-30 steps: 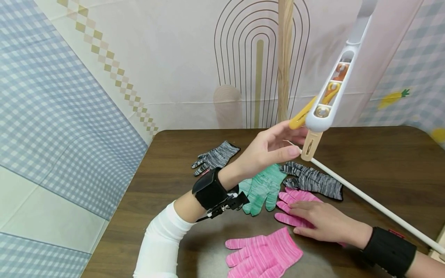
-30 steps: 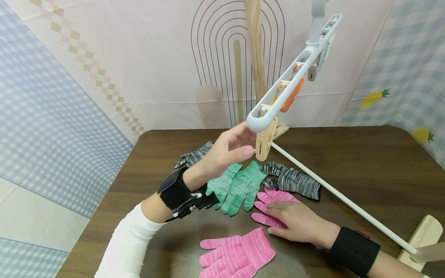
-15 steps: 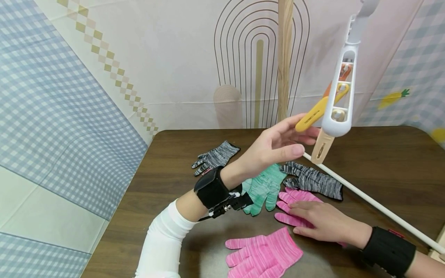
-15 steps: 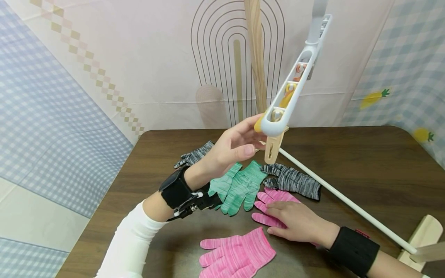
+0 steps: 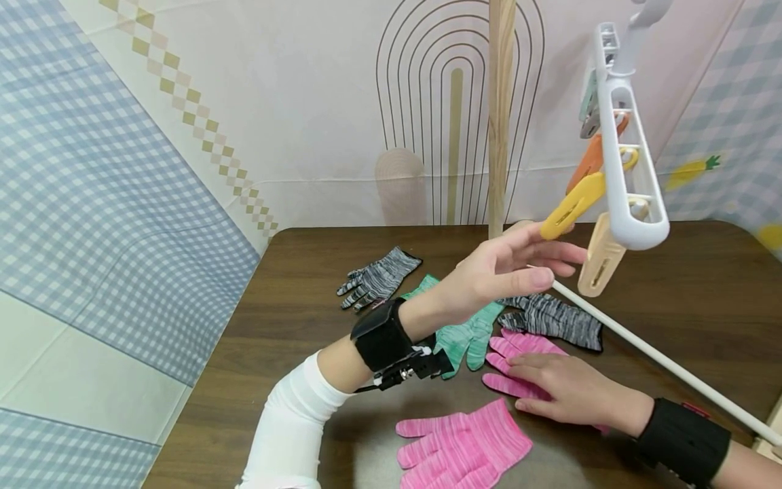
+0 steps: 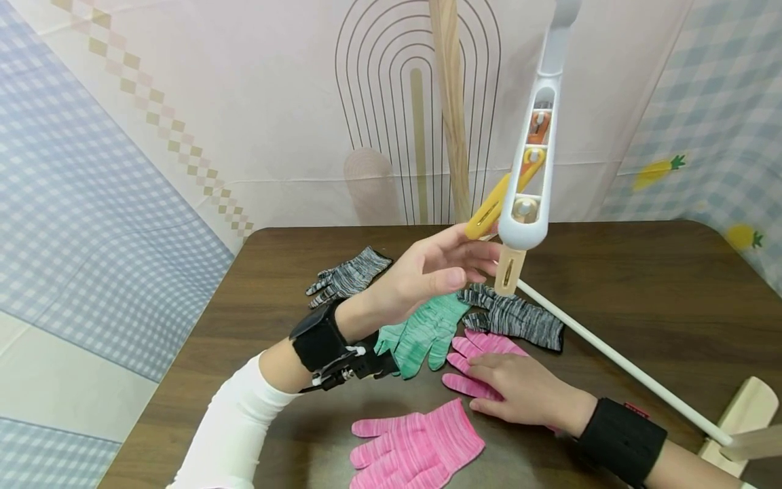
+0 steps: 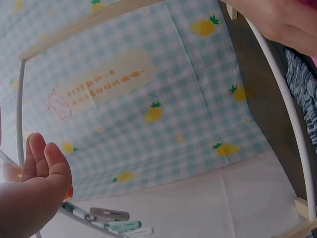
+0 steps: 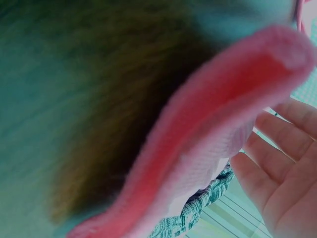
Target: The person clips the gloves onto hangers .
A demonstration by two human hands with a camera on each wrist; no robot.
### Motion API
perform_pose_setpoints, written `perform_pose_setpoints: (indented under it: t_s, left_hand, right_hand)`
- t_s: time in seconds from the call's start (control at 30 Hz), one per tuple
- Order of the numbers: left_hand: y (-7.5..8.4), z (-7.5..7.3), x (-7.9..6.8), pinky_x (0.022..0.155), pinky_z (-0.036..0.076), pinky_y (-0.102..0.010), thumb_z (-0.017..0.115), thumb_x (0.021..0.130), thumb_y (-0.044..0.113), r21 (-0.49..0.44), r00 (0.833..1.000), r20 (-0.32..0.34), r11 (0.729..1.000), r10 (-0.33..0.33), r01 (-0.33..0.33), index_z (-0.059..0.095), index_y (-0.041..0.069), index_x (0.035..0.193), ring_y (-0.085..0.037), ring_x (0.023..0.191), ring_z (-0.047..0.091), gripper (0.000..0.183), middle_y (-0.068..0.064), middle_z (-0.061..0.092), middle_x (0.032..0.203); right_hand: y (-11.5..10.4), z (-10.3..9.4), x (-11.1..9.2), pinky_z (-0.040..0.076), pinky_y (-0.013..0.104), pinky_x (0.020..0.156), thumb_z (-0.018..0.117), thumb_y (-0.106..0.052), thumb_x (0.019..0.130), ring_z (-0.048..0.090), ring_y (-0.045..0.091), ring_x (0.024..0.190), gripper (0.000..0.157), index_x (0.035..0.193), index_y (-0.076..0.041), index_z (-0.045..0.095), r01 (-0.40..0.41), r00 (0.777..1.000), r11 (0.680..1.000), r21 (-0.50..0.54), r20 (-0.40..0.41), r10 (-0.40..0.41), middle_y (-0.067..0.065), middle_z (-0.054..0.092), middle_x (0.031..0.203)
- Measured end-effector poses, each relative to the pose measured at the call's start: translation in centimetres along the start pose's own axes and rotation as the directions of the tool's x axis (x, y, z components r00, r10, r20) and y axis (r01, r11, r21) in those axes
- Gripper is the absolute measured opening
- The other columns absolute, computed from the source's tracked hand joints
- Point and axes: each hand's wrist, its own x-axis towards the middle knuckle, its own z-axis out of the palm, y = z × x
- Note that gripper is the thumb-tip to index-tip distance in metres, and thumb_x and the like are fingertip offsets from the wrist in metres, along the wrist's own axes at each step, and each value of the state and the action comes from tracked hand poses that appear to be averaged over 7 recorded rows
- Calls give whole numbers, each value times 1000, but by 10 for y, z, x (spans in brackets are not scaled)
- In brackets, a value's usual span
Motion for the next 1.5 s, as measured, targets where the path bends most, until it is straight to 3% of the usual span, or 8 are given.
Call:
perform_pose_setpoints:
  t_s: [0.2, 0.37, 0.53, 0.73, 0.93, 1.2, 1.5]
  left_hand:
    - [-4, 10, 3, 90, 42, -24, 33, 85, -13, -44, 998, 20, 997, -55, 56, 22, -3, 136, -11, 103, 53, 53, -32, 36, 128]
    - [-5, 21, 9, 92, 41, -23, 34, 85, -15, -59, 996, 52, 995, -72, 75, 22, -2, 137, -3, 99, 51, 55, -31, 35, 130]
    - [-4, 29, 15, 93, 39, -20, 35, 84, -15, -53, 992, 113, 997, -50, 56, 19, 0, 137, 0, 98, 50, 57, -31, 36, 131]
    - [5, 37, 18, 94, 39, -21, 33, 83, -16, -96, 988, 156, 995, 1, 14, 21, -7, 130, 2, 96, 50, 50, -33, 34, 129]
    - [16, 43, 16, 92, 40, -21, 31, 83, -18, -137, 993, 121, 990, -11, 28, 22, -10, 127, 1, 94, 49, 46, -35, 34, 128]
    - [16, 42, 17, 92, 42, -23, 32, 86, -16, -137, 999, 6, 989, 52, -51, 28, -10, 126, 2, 94, 52, 41, -36, 39, 121]
    - [16, 38, 21, 88, 44, -21, 37, 89, -10, -59, 991, -124, 996, 54, -61, 39, -9, 118, 1, 92, 55, 30, -34, 48, 114]
  right_hand:
    - [0, 0, 0, 48, 35, 76, 61, -41, 80, 59, 14, 95, 39, 102, -10, 63, 3, 1000, 1000, 20, 6, -4, 0, 63, 102]
    - [1, 0, 0, 48, 36, 77, 61, -43, 79, 59, 14, 97, 39, 103, -11, 64, -15, 1000, 1000, 20, 8, 14, -1, 63, 103]
    - [1, 1, -1, 47, 37, 78, 62, -43, 79, 59, 16, 97, 39, 102, -12, 65, -19, 1000, 1000, 15, -12, 19, 0, 64, 104]
    - [0, 0, -1, 47, 38, 78, 62, -43, 78, 59, 16, 97, 39, 102, -12, 65, -14, 999, 1000, 18, -28, 15, 0, 64, 104]
    - [-1, -1, -1, 48, 38, 77, 61, -43, 79, 59, 17, 97, 39, 102, -12, 65, -16, 1000, 1000, 20, -26, 17, 0, 63, 105]
    - [-2, -2, 0, 47, 38, 78, 60, -44, 80, 59, 18, 99, 40, 103, -12, 65, -38, 999, 999, 10, 7, 38, 1, 63, 106]
    - [-2, -3, 0, 47, 39, 79, 57, -47, 81, 58, 20, 101, 43, 106, -13, 64, -76, 995, 997, 14, 68, 75, 2, 62, 109]
